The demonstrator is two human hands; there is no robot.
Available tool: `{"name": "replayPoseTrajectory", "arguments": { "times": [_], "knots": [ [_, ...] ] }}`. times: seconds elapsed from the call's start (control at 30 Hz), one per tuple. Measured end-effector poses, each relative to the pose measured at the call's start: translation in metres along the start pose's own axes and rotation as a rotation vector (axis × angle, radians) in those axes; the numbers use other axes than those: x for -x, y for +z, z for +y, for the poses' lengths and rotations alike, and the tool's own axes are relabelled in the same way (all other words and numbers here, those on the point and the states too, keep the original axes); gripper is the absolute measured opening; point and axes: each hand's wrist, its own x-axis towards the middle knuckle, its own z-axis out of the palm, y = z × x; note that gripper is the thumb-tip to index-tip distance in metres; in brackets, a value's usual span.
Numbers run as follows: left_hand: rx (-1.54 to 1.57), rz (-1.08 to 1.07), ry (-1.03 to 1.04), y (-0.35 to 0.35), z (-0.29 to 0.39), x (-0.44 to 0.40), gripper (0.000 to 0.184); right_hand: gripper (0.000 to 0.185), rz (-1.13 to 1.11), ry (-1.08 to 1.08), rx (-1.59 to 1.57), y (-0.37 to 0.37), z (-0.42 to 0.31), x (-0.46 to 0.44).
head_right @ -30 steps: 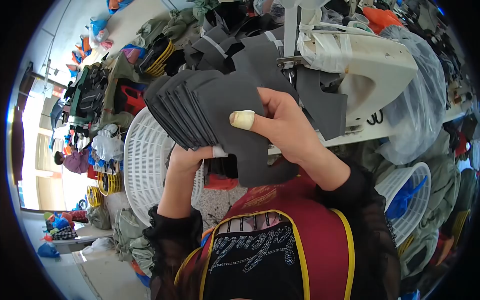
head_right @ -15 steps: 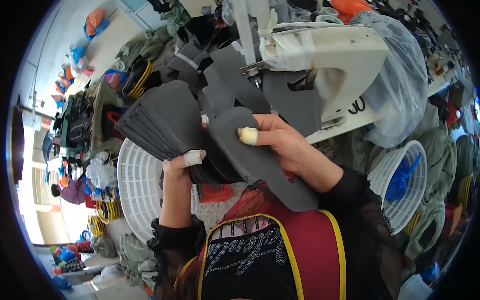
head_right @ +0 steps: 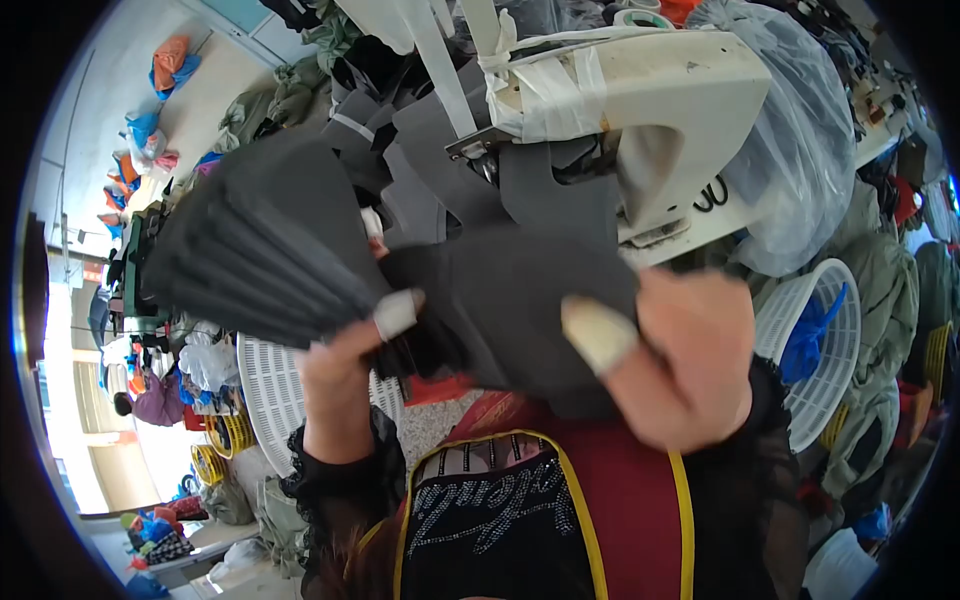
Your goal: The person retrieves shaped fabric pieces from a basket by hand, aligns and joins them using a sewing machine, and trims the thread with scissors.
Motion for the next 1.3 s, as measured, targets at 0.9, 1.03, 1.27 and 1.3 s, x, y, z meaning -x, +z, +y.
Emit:
{"name": "replayPoseTrajectory", "arguments": {
  "times": [0.9, 1.03, 1.27, 1.3],
  "knots": [
    [0.431, 0.118, -0.314, 0.008, -0.059, -0.074, 0.042, 0.019, -0.298, 0.829, -1.042, 0.043, 0.113, -0.019],
    [0.459, 0.072, -0.308, -0.006, -0.066, -0.1, 0.034, 0.017, -0.346, 0.762, -0.987, 0.055, 0.14, -0.048],
    [0.397, 0.17, -0.114, -0.047, -0.039, -0.056, 0.047, 0.013, 0.212, 0.041, 0.197, 0.039, 0.121, -0.033],
    [0.357, 0.155, -0.075, -0.049, -0.031, -0.043, 0.049, 0.016, 0.243, 0.04, 0.131, 0.031, 0.097, -0.03]
  ]
}}
